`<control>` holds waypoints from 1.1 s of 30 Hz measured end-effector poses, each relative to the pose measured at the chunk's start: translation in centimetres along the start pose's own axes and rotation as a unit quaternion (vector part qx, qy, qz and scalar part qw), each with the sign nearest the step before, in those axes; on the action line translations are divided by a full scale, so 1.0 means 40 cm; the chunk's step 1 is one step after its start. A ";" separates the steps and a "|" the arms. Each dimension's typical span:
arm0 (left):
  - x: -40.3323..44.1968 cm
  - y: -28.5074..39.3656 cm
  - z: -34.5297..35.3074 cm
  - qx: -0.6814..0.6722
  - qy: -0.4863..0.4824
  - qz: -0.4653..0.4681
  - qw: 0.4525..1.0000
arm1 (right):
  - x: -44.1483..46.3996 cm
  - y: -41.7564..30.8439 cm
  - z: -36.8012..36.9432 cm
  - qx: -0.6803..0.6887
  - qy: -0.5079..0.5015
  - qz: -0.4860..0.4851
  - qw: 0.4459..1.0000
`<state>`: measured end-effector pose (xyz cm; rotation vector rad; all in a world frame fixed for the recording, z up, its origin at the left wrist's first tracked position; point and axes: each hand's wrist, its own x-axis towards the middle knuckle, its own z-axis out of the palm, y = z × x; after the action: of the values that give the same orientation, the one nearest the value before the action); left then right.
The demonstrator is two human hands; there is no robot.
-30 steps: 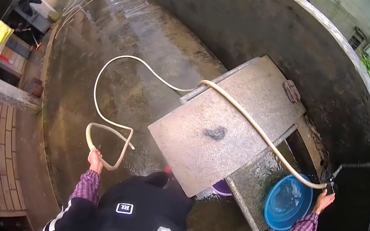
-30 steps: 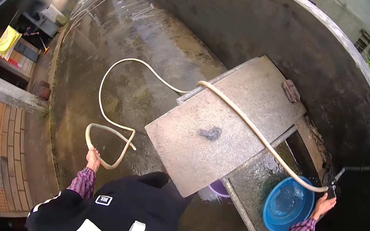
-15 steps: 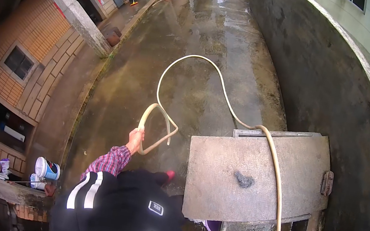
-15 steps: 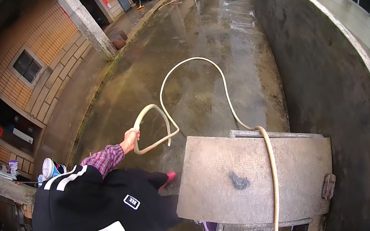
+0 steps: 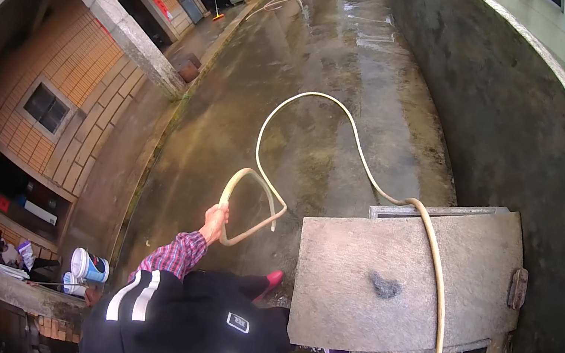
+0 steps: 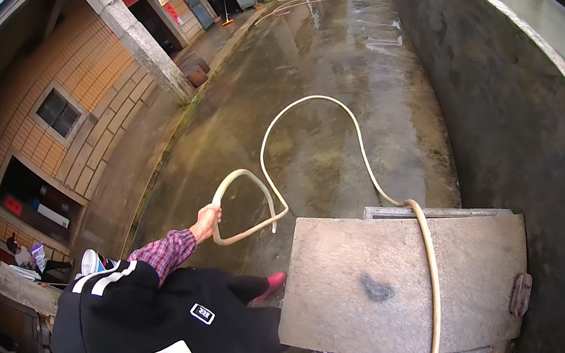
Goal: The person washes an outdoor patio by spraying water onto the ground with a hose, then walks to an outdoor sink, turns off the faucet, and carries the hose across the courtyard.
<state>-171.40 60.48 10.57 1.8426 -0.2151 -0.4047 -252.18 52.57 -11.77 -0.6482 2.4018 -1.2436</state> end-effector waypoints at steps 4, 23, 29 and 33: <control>0.023 -0.008 -0.004 0.013 -0.011 -0.001 1.000 | -0.040 -0.035 -0.027 0.054 0.009 0.031 0.998; 0.279 0.033 -0.096 -0.050 -0.158 -0.015 0.986 | -1.158 -0.693 0.256 0.134 -0.430 -0.060 0.891; 0.321 0.118 -0.141 -0.020 -0.273 0.157 0.949 | -1.713 -0.990 0.724 0.077 -0.725 -0.143 0.669; 0.363 0.195 -0.171 -0.038 -0.283 0.298 0.911 | -1.833 -1.249 0.876 0.342 -0.722 0.205 0.566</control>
<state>-154.97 59.13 17.37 1.4453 -1.1126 -0.4936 -161.97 44.03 17.98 -0.4406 0.5156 -0.7016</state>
